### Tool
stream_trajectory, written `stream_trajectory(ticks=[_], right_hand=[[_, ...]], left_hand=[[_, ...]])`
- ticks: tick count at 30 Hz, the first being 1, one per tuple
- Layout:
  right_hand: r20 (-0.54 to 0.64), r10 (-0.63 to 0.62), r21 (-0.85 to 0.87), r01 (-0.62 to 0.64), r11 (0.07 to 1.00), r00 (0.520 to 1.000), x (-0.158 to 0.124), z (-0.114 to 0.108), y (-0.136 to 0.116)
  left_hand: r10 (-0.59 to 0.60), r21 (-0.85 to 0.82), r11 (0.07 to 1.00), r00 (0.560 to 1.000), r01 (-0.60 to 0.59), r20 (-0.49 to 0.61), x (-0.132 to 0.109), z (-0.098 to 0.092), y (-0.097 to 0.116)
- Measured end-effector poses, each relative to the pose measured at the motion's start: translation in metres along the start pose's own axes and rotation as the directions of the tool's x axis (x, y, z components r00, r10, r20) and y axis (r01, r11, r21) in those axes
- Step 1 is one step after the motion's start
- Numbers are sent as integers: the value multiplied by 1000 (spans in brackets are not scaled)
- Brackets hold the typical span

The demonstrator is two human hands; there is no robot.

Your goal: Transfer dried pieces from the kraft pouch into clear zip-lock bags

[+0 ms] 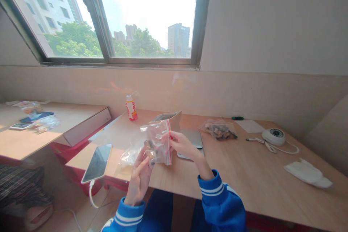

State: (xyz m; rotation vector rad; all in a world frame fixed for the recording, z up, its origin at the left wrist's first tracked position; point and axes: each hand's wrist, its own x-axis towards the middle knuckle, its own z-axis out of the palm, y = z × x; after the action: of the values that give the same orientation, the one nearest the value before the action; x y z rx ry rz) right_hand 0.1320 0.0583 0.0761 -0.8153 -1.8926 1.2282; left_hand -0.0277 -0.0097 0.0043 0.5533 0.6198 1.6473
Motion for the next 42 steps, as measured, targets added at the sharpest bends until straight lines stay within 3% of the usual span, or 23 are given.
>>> stream_trajectory(ticks=[3, 6, 9, 13, 18, 21, 23, 28, 34, 38, 42], right_hand=[[60, 61, 35, -63, 997, 996, -2, 4, 0], [147, 1, 17, -4, 1000, 989, -3, 6, -4], [258, -42, -38, 54, 998, 965, -3, 6, -5], [258, 1, -5, 0, 1000, 966, -5, 4, 5], [305, 6, 158, -57, 986, 952, -8, 5, 11], [360, 73, 212, -158, 965, 930, -9, 9, 11], [339, 92, 253, -184, 950, 936, -8, 11, 15], [185, 22, 155, -51, 987, 983, -7, 9, 24], [135, -15, 107, 0, 994, 991, -5, 18, 20], [102, 47, 208, -67, 976, 994, -5, 29, 31], [88, 67, 360, -95, 928, 994, -6, 31, 38]], left_hand=[[5, 82, 997, 999, -8, 39, 0, 1, -3], [23, 202, 979, 998, -35, 61, 0, 2, -5], [43, 266, 963, 999, -37, -20, 1, 1, -8], [39, 252, 968, 986, 3, -160, 2, 0, -10], [67, 175, 984, 970, -26, -235, 4, -1, -11], [31, 100, 995, 969, -7, -245, 3, 1, -10], [21, 70, 998, 983, -8, -183, 2, 2, -8], [54, 205, 977, 997, -64, 52, -1, 2, 3], [113, 417, 902, 993, -114, 28, 3, -5, 0], [197, 601, 786, 980, -143, -25, 3, -8, -6], [197, 672, 718, 979, -183, 56, 4, -10, -5]])
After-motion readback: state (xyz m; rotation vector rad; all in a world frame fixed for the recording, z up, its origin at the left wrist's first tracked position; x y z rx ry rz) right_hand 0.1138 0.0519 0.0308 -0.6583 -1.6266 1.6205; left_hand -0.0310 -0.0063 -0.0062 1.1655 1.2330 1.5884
